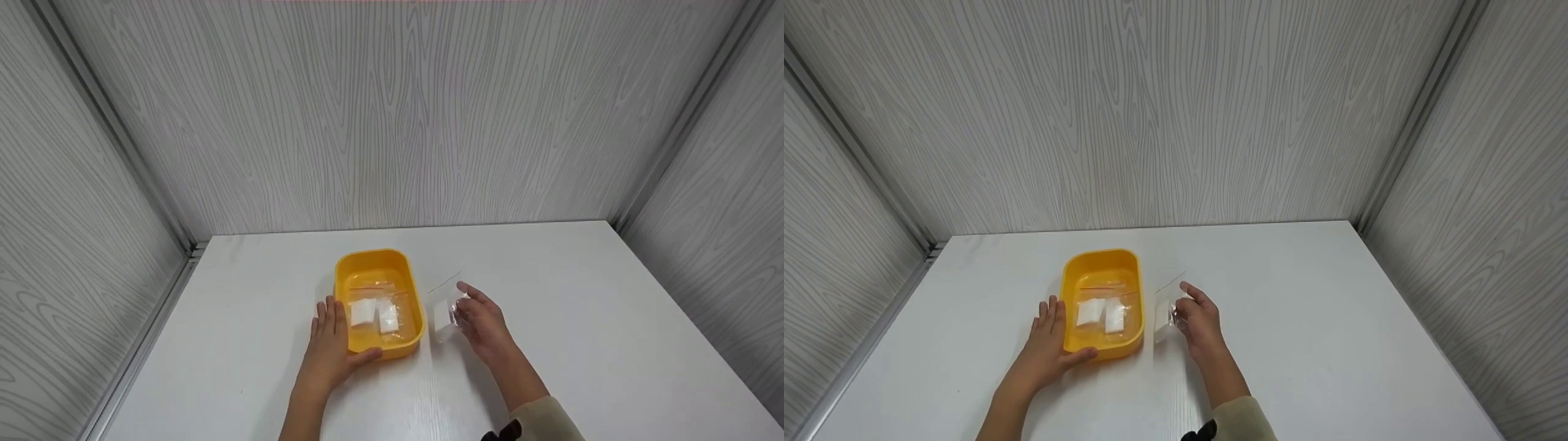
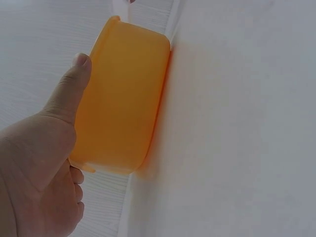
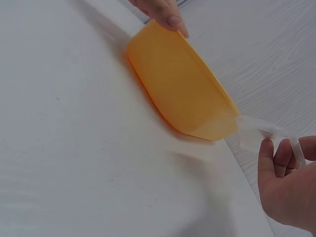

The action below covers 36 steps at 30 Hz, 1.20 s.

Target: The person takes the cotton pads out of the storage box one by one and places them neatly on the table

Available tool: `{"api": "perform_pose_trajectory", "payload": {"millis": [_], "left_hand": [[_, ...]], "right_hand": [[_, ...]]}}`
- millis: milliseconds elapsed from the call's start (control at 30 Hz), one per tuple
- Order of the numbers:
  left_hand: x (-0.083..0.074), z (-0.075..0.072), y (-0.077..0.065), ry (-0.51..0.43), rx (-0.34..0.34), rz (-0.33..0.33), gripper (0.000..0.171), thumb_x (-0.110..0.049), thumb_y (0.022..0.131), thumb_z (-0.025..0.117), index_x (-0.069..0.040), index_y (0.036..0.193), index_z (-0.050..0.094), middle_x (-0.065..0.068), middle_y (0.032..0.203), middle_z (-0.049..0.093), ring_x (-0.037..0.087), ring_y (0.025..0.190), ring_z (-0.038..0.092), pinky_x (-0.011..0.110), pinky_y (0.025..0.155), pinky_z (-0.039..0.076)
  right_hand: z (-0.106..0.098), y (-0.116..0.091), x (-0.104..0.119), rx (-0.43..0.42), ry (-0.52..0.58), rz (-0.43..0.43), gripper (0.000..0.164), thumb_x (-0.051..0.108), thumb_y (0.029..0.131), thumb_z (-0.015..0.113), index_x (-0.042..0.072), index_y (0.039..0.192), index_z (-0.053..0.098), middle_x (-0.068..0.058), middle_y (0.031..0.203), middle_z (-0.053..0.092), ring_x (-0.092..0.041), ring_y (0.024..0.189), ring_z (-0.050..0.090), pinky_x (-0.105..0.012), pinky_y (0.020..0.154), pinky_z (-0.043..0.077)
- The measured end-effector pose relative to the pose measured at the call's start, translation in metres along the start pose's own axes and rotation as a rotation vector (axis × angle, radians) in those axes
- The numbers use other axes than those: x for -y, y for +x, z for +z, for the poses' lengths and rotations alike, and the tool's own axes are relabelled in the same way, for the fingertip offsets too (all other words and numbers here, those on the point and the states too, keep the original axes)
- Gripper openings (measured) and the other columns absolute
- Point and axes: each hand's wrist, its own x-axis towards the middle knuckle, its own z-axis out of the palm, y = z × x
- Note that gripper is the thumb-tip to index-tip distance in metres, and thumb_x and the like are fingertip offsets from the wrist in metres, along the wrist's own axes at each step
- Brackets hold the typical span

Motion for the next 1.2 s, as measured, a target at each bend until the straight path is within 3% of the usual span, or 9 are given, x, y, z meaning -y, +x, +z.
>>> {"api": "perform_pose_trajectory", "payload": {"millis": [333, 533, 700, 867, 1200], "left_hand": [[0.0, 0.001, 0.001, -0.003, 0.005, -0.007, 0.134, -0.083, 0.072, 0.061, 0.004, 0.157, 0.006, 0.022, 0.166, -0.006, 0.038, 0.153, -0.009, 0.053, 0.124, 0.005], [0.002, 0.002, 0.0, -0.009, 0.005, -0.009, 0.134, -0.083, 0.071, 0.061, 0.004, 0.157, 0.006, 0.021, 0.166, -0.007, 0.038, 0.153, -0.009, 0.053, 0.124, 0.005], [0.002, 0.002, -0.001, -0.008, 0.0, 0.003, 0.133, -0.082, 0.073, 0.062, 0.005, 0.157, 0.007, 0.023, 0.166, -0.005, 0.04, 0.153, -0.007, 0.054, 0.123, 0.007], [0.002, 0.001, -0.002, -0.013, -0.008, 0.013, 0.132, -0.08, 0.074, 0.063, 0.007, 0.157, 0.007, 0.024, 0.165, -0.004, 0.042, 0.152, -0.006, 0.056, 0.123, 0.008], [0.001, 0.001, -0.002, -0.017, 0.0, 0.001, 0.133, -0.081, 0.072, 0.062, 0.005, 0.157, 0.007, 0.023, 0.166, -0.005, 0.039, 0.153, -0.008, 0.054, 0.123, 0.008]], "right_hand": [[-0.006, 0.009, -0.017, -0.029, -0.006, -0.01, 0.051, 0.004, 0.09, 0.056, 0.013, 0.14, 0.055, -0.002, 0.091, 0.058, -0.014, 0.083, 0.058, -0.024, 0.07, 0.053], [-0.011, 0.014, -0.029, -0.064, -0.062, 0.014, 0.053, 0.006, 0.091, 0.056, 0.013, 0.144, 0.052, -0.009, 0.114, 0.059, -0.015, 0.091, 0.057, -0.025, 0.074, 0.052], [-0.013, 0.013, -0.033, -0.075, -0.129, 0.008, 0.053, 0.01, 0.096, 0.055, 0.01, 0.148, 0.047, -0.014, 0.127, 0.057, -0.015, 0.091, 0.056, -0.022, 0.07, 0.05], [-0.012, 0.01, -0.031, -0.086, -0.264, -0.038, 0.049, 0.014, 0.099, 0.055, 0.005, 0.146, 0.047, -0.018, 0.121, 0.061, -0.014, 0.088, 0.06, -0.022, 0.068, 0.051], [-0.017, 0.006, -0.031, -0.121, -0.535, -0.108, 0.044, 0.022, 0.1, 0.058, 0.007, 0.142, 0.053, -0.013, 0.105, 0.063, -0.018, 0.082, 0.06, -0.027, 0.067, 0.054]]}}
